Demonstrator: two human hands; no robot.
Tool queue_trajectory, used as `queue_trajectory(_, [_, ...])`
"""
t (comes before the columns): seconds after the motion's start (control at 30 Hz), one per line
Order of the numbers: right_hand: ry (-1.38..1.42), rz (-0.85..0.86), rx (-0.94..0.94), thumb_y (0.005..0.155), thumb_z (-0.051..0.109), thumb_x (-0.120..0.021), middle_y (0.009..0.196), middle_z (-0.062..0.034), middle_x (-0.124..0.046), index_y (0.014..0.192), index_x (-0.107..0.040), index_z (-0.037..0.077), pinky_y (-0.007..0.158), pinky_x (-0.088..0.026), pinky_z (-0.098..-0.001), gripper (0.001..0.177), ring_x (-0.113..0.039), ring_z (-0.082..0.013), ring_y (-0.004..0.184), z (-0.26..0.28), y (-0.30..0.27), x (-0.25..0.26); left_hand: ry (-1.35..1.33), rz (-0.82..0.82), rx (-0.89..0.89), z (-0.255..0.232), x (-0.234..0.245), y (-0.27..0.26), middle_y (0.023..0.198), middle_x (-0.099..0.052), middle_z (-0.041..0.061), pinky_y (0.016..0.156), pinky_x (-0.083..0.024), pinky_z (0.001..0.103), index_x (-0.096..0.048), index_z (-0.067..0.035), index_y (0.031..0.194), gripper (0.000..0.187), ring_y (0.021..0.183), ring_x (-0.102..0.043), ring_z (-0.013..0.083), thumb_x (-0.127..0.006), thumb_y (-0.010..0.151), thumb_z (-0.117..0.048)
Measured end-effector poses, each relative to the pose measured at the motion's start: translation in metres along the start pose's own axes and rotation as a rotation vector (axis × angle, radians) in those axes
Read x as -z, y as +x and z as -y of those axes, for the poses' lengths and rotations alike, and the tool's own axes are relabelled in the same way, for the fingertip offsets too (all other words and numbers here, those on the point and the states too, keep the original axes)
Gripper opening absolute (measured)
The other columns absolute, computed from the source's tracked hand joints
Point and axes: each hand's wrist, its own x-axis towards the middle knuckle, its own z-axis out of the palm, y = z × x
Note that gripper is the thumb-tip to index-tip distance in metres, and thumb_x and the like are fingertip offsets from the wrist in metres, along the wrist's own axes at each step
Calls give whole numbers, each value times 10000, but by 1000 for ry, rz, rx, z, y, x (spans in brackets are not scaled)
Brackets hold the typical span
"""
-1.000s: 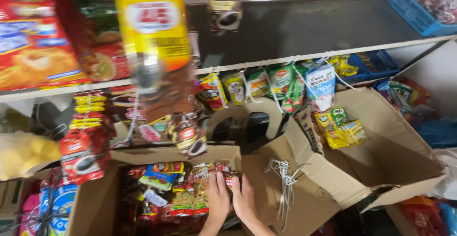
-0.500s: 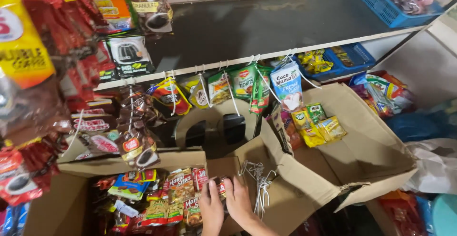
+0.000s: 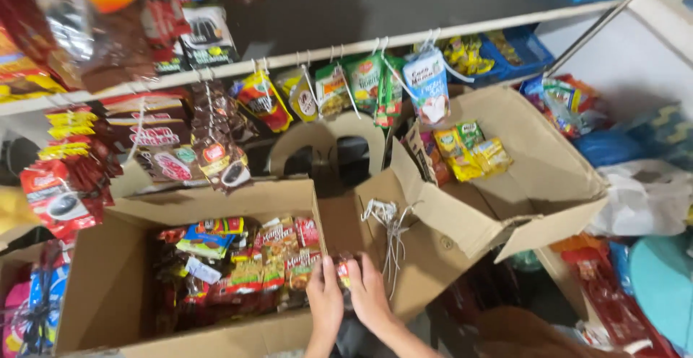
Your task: Hang snack packets and coffee sachets onto plastic display clips on a retail shelf.
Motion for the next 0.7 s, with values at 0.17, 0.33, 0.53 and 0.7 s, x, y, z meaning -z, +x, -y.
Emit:
queue_trajectory(0.17, [4, -45, -47, 1004, 329, -493, 981, -168, -761, 1147, -633, 37, 798, -562, -411, 355, -748, -298, 920, -9, -25, 15, -90, 69, -4, -12, -4, -13, 842, -716, 91, 680, -509, 309, -707, 21, 1032, 409, 757, -597, 118, -509, 1053, -336])
queue_trajectory(0.33, [42, -58, -30, 1013, 338, -485, 968, -155, -768, 1162, -661, 28, 808, -560, -381, 387, -742, -248, 890, -11, -30, 30, -176, 132, 8, -23, -14, -22, 845, -714, 73, 694, -518, 294, -695, 27, 1019, 415, 759, -618, 115, -496, 1061, -334])
queue_trajectory(0.53, [76, -171, -289, 1056, 367, -400, 869, -131, -716, 1139, -664, 1, 702, -564, -401, 458, -696, -236, 777, 0, -20, 61, -159, 295, 49, -53, -39, -33, 998, -742, 99, 809, -542, 308, -673, -7, 1159, 387, 893, -672, 140, -493, 1040, -328])
queue_trajectory(0.7, [88, -225, -90, 1065, 352, -402, 906, -85, -704, 1144, -639, 9, 775, -519, -329, 425, -642, -173, 836, -4, -12, 90, -42, 326, -73, -59, -67, -42, 1138, -735, 123, 912, -532, 326, -533, -37, 1335, 422, 1043, -692, 168, -509, 1031, -328])
